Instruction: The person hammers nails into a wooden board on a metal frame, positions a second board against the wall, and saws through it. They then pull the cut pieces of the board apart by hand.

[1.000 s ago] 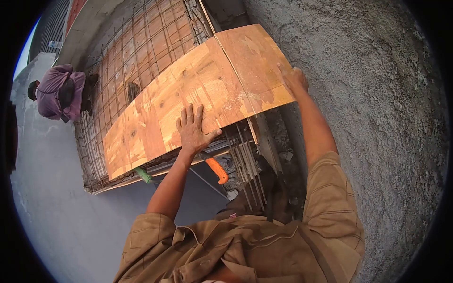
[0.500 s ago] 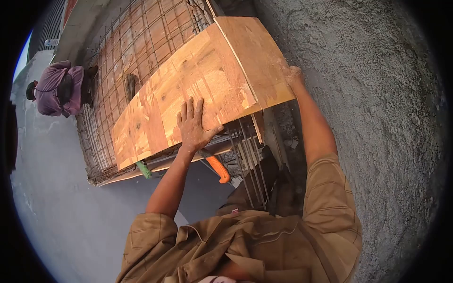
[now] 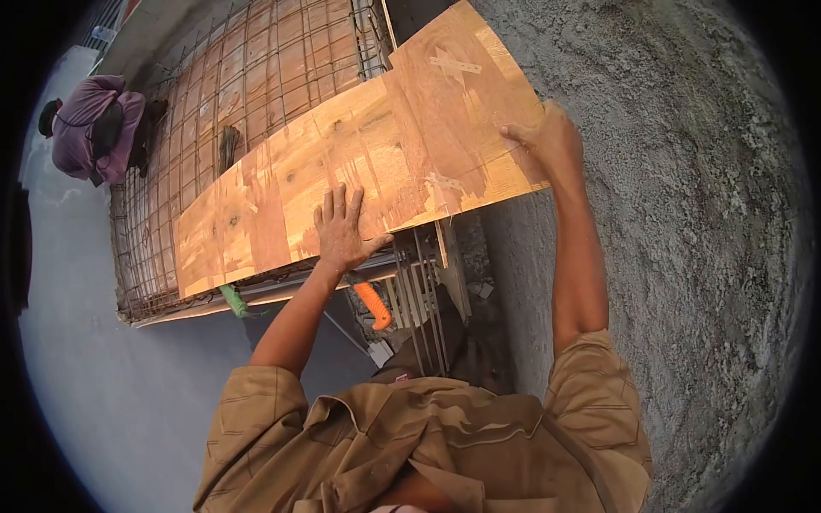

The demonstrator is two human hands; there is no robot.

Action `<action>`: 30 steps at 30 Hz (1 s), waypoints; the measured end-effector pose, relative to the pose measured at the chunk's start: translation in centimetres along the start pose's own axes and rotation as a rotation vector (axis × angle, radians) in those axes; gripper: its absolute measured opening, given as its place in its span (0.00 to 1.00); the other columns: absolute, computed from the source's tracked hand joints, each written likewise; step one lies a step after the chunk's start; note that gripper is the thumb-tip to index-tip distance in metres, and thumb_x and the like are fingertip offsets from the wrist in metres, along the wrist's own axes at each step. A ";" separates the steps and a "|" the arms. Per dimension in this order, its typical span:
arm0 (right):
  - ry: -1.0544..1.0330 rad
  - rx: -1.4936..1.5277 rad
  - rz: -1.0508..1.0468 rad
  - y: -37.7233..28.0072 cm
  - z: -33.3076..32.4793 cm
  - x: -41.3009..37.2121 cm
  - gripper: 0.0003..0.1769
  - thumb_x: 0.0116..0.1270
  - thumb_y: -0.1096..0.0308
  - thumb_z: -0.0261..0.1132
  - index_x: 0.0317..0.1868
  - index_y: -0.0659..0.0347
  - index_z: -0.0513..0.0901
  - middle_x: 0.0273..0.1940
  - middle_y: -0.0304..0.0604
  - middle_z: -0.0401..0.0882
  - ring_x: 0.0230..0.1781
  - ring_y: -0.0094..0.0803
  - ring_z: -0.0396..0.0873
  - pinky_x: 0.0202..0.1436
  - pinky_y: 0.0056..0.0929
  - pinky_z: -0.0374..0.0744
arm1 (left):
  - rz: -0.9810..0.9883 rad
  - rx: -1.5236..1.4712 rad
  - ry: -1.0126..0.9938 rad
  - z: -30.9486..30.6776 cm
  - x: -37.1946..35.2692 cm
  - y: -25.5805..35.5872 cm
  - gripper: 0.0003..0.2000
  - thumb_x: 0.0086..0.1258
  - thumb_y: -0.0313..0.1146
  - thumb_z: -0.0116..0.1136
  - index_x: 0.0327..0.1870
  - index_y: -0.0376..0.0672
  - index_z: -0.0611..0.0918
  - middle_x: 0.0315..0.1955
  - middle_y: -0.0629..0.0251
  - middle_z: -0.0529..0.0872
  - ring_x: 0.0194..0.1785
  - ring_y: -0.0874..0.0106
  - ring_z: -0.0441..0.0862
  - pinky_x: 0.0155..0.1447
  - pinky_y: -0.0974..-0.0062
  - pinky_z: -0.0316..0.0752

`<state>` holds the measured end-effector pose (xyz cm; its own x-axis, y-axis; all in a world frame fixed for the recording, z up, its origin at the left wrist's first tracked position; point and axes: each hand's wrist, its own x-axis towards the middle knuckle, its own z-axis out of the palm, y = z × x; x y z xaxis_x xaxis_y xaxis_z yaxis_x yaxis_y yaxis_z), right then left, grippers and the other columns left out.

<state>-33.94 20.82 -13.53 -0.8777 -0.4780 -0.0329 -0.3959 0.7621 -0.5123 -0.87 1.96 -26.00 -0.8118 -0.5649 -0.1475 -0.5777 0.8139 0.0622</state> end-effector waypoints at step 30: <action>0.362 0.529 0.334 14.2 -9.7 -33.1 0.13 0.67 0.69 0.75 0.42 0.69 0.83 0.39 0.42 0.87 0.37 0.22 0.80 0.42 0.23 0.78 | 0.351 -0.855 -0.418 -2.6 -16.9 21.8 0.18 0.77 0.37 0.55 0.61 0.38 0.83 0.42 0.44 0.89 0.48 0.45 0.86 0.51 0.54 0.79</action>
<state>-13.12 51.75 -11.37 -0.9997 -0.0120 -0.0208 0.0124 0.4851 -0.8744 0.01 28.90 -19.62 -0.9474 -0.0865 -0.3082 -0.3122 0.4624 0.8299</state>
